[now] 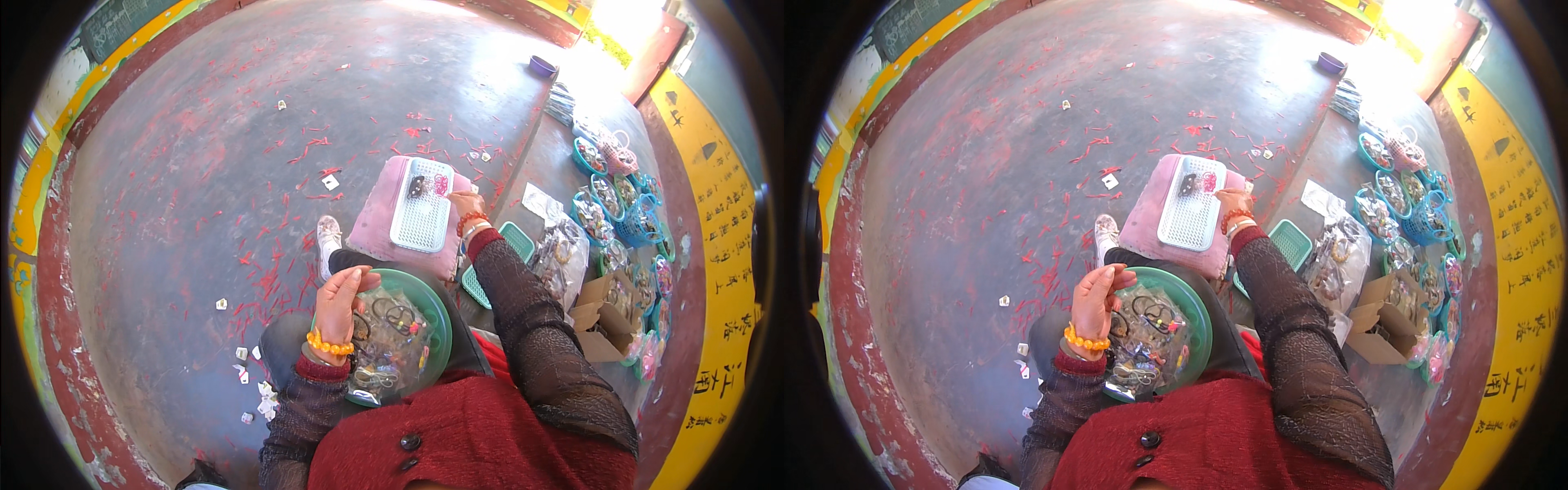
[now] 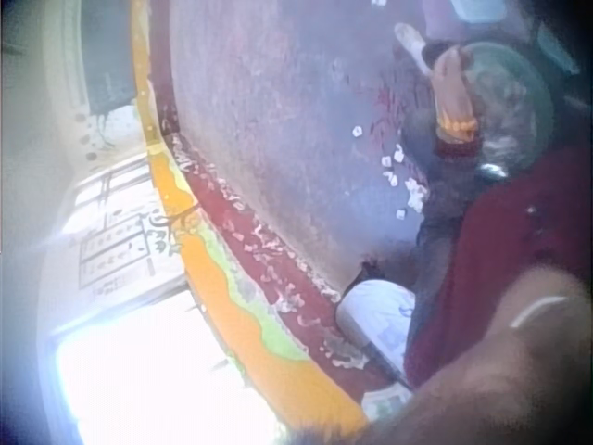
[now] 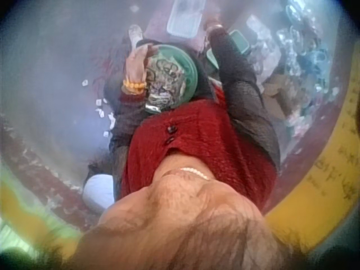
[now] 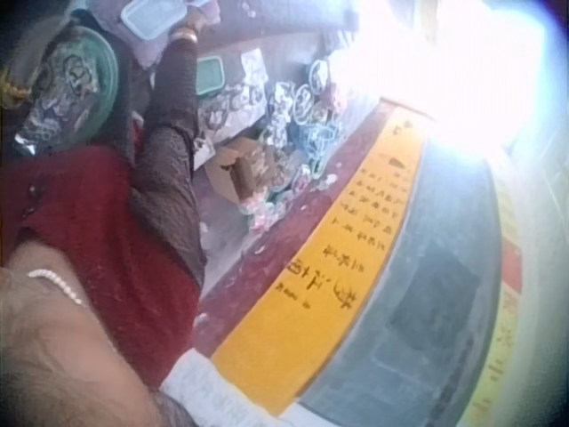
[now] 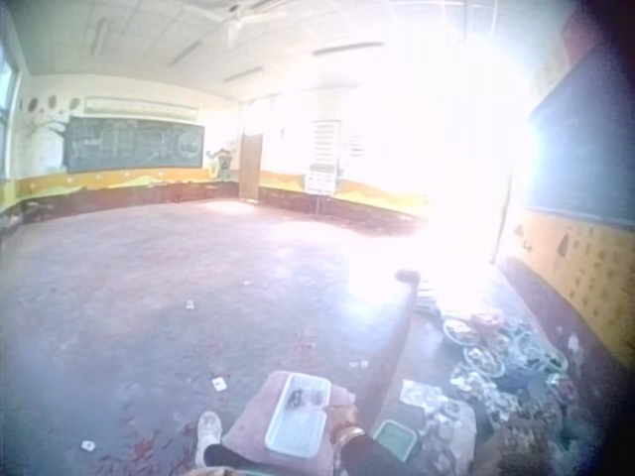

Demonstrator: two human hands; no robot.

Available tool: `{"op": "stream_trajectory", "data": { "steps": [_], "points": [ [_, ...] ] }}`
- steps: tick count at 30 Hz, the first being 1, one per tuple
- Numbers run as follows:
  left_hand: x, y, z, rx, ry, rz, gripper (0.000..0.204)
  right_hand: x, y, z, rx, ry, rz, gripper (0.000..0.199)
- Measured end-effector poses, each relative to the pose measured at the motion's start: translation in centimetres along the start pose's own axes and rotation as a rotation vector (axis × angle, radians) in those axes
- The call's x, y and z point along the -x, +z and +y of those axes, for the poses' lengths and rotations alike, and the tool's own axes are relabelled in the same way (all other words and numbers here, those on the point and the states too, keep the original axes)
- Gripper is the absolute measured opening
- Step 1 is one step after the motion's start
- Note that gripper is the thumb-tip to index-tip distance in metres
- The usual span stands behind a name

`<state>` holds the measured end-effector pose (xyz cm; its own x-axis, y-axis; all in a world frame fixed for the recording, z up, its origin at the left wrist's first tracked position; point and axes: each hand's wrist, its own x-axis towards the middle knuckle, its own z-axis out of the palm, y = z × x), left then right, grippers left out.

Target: The person sits on a small stool and sorts small items from a green bowl into a white plastic basket. They pick up items individually from the bowl and place them into the basket.

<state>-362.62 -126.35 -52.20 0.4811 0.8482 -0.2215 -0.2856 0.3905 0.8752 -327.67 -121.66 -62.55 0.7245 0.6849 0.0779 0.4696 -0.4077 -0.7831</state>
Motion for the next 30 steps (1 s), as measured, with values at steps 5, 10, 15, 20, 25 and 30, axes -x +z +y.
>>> {"op": "stream_trajectory", "data": {
  "steps": [5, 10, 15, 20, 25, 30],
  "points": [
    [-0.5, 0.7, 0.0, -0.021, -0.028, -0.023, 0.022, -7.9, 5.2, 8.7, 0.903, -0.323, -0.047, 0.016],
    [-0.5, 0.9, 0.0, -0.04, -0.011, -0.025, 0.021, -8.1, 6.5, 6.7, 1.187, -0.204, -0.099, 0.013],
    [-0.4, 1.0, 0.2, -0.052, 0.021, -0.022, 0.022, -2.4, 3.2, 0.0, 0.796, -0.099, 0.026, 0.01],
    [-0.1, 0.8, 0.3, -0.086, 0.124, 0.007, 0.023, 1.4, 1.1, 0.0, 0.18, -0.198, 0.22, 0.025],
    [-0.1, -0.7, 0.4, 0.147, 0.21, 0.034, 0.023, 11.9, -5.2, -4.8, -0.251, -0.287, -0.044, 0.021],
    [-0.2, -1.6, 0.3, 0.351, 0.176, 0.079, 0.024, 19.0, -10.9, -6.8, -0.189, -0.575, -0.347, 0.02]
  ]
}}
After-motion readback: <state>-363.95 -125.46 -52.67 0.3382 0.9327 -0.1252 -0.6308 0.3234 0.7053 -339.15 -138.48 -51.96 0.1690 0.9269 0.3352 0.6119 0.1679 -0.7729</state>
